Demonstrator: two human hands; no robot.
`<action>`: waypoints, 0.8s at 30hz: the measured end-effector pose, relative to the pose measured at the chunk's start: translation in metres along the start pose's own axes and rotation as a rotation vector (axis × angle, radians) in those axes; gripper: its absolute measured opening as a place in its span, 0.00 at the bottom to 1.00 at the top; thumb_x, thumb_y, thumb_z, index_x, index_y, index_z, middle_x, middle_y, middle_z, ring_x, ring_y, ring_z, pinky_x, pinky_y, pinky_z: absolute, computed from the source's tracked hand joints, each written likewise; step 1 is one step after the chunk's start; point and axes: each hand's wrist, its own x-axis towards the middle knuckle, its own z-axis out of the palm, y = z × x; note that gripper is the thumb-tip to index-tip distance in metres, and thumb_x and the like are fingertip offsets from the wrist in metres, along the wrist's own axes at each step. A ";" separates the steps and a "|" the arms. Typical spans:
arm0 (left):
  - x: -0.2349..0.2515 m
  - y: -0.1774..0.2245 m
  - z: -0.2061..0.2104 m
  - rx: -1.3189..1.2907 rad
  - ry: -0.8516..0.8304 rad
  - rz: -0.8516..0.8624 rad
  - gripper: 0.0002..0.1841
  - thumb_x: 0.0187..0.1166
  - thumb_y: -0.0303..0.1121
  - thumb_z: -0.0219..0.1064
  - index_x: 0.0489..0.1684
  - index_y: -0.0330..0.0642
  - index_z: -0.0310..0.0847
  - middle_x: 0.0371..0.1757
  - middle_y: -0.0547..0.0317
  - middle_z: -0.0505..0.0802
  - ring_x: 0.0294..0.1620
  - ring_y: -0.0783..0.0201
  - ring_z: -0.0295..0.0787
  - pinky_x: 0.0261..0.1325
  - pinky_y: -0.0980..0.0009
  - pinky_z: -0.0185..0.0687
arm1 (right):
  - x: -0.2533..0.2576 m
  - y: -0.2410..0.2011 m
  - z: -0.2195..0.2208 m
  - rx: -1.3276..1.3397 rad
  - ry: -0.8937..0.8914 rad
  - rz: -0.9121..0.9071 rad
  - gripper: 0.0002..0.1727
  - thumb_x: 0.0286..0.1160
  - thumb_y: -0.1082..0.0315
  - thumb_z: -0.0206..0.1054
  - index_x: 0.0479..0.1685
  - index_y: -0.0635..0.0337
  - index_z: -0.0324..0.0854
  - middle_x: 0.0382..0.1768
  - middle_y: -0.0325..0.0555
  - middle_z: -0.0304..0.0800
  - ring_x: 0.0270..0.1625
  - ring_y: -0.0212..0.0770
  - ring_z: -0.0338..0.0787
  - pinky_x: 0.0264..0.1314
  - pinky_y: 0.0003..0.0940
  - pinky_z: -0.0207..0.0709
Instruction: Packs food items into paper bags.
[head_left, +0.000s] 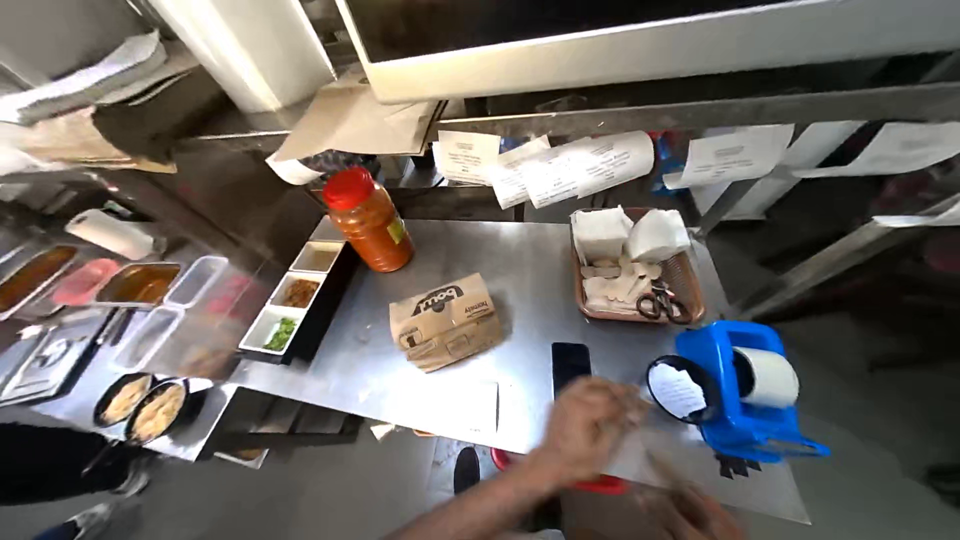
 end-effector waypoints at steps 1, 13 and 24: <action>0.011 -0.009 -0.043 0.088 0.088 0.006 0.13 0.86 0.38 0.62 0.47 0.47 0.96 0.66 0.62 0.94 0.72 0.59 0.85 0.77 0.57 0.79 | 0.026 -0.020 0.036 0.018 -0.049 -0.132 0.38 0.72 0.68 0.74 0.86 0.64 0.66 0.36 0.42 0.94 0.31 0.33 0.89 0.35 0.33 0.87; 0.100 -0.090 -0.274 0.816 -0.037 -1.007 0.28 0.83 0.58 0.60 0.79 0.59 0.79 0.68 0.41 0.90 0.70 0.34 0.83 0.69 0.25 0.69 | 0.188 -0.007 0.225 -0.290 0.112 -0.046 0.42 0.66 0.59 0.80 0.85 0.53 0.67 0.27 0.47 0.88 0.26 0.45 0.88 0.35 0.47 0.86; 0.010 -0.008 0.060 -0.090 -0.762 -0.363 0.19 0.86 0.49 0.62 0.59 0.46 0.91 0.55 0.57 0.96 0.52 0.63 0.94 0.61 0.58 0.90 | 0.094 0.016 -0.167 -0.327 0.760 0.295 0.29 0.79 0.43 0.70 0.60 0.61 0.87 0.64 0.66 0.85 0.67 0.64 0.82 0.65 0.68 0.74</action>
